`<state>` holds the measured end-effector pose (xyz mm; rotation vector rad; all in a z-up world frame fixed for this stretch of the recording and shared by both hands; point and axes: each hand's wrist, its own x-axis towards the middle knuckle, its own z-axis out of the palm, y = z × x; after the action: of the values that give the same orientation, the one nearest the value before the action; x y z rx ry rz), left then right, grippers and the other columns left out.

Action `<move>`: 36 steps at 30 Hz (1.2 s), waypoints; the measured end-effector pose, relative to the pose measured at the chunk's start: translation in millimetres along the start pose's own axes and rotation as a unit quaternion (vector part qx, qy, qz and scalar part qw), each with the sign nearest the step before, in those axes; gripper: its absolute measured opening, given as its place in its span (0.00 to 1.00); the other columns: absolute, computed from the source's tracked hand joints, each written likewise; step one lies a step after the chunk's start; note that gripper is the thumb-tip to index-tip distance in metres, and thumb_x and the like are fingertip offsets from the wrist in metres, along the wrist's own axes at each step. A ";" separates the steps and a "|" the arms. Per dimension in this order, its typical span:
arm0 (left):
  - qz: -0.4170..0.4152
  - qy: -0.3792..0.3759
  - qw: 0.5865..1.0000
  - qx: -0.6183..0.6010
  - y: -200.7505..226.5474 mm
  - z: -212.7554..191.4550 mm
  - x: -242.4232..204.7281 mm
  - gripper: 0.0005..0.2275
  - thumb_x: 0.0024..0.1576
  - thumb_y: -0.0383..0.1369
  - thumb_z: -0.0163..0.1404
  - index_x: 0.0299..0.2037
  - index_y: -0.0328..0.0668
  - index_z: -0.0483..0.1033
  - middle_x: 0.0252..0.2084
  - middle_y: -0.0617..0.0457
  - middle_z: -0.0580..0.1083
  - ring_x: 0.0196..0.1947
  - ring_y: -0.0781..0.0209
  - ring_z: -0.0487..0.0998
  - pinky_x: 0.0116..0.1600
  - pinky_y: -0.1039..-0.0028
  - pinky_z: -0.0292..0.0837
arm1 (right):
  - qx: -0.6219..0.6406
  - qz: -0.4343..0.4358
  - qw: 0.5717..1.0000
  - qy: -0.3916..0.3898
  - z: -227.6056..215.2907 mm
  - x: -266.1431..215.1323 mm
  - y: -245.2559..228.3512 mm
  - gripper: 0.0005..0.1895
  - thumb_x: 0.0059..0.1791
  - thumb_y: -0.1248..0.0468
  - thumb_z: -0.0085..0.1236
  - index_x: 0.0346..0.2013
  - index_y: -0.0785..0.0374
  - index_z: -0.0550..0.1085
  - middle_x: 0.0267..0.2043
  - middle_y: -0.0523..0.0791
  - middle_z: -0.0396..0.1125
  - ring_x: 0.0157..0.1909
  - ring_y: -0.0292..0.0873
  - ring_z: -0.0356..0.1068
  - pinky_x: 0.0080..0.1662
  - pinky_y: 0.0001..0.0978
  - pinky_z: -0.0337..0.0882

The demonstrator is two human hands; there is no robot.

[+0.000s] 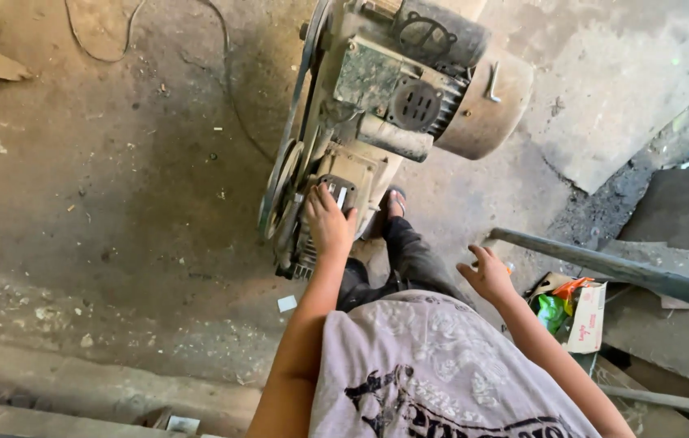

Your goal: Applying liquid sealant to a gasket and assembling the valve plate of an air compressor cylinder head.

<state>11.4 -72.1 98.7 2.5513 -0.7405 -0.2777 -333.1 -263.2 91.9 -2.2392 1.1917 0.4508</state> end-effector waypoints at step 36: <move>-0.159 -0.081 0.979 -0.094 -32.3 -32.5 -60.9 0.40 0.54 0.46 0.59 0.72 0.34 0.53 0.71 0.34 0.59 0.70 0.35 0.58 0.70 0.48 0.53 | 0.204 -0.408 0.848 0.268 -266.6 206.9 -275.8 0.05 0.61 0.81 0.52 0.50 0.76 0.74 0.33 0.53 0.70 0.31 0.45 0.70 0.33 0.37 0.72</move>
<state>-14.6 -2.4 115.1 2.4760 -0.3370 -0.6347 19.6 -437.1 279.9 -2.2660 0.3748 -0.7387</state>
